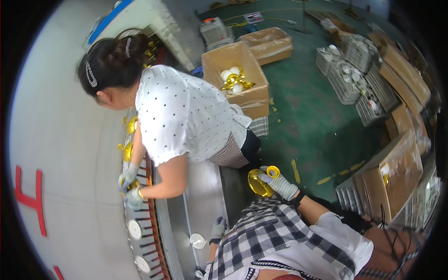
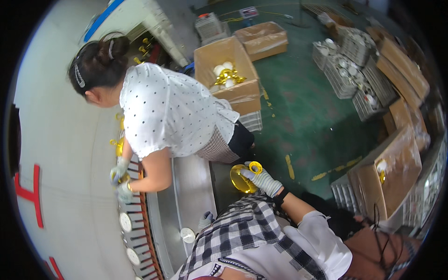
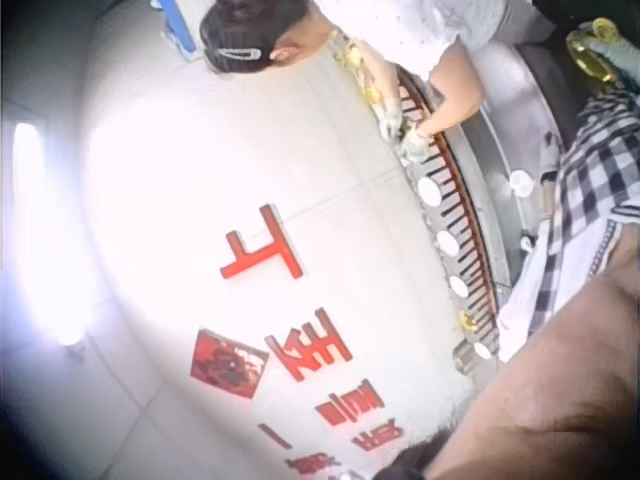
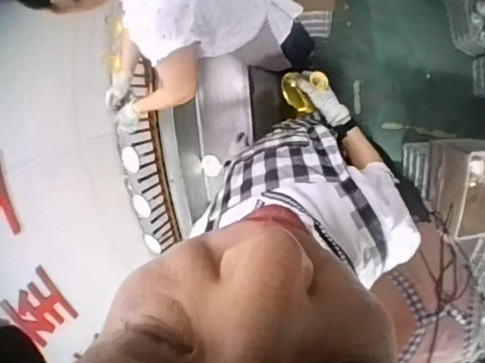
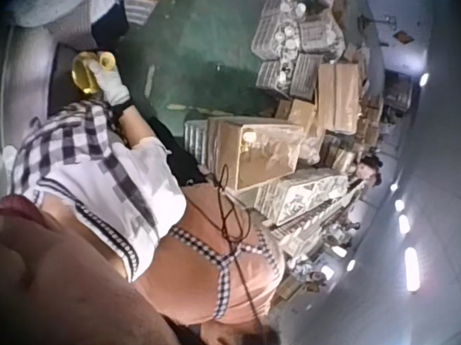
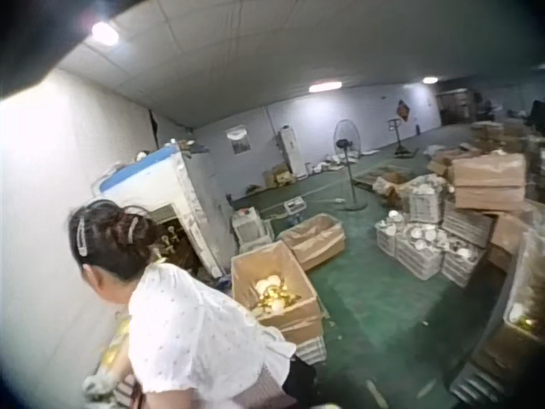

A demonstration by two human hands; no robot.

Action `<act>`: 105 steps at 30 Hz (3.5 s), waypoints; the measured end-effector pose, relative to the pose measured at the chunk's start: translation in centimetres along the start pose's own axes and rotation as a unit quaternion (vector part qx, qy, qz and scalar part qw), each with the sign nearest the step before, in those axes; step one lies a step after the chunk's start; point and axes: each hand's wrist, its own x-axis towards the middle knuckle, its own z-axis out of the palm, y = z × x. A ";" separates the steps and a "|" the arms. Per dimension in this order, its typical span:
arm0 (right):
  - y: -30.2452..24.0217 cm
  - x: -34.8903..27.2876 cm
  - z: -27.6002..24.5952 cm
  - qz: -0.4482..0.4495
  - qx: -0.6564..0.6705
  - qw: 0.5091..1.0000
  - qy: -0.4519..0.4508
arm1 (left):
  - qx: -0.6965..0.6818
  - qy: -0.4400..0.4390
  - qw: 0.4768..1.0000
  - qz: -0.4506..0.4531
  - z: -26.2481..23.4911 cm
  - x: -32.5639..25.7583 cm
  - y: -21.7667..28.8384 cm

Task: Picking gold-colored plastic parts from a box and placing them onto a rotating manufacturing conveyor line.

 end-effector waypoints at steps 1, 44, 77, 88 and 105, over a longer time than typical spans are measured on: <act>1.0 -0.2 1.4 0.007 -0.012 1.000 -0.017 | -0.017 0.012 1.000 -0.007 -1.2 -0.1 -0.2; 29.7 14.5 50.1 0.059 -0.308 0.909 -0.275 | -0.122 0.113 0.958 -0.234 -31.3 19.4 -40.2; 21.2 29.9 52.9 0.147 -0.289 0.857 -0.400 | -0.087 0.215 0.930 -0.286 -28.9 23.2 -26.5; 19.8 30.1 50.7 0.129 -0.285 0.876 -0.368 | -0.055 0.191 0.939 -0.280 -29.1 25.4 -28.0; 19.9 32.2 49.6 0.096 -0.305 0.861 -0.396 | -0.068 0.188 0.944 -0.263 -28.9 25.5 -25.1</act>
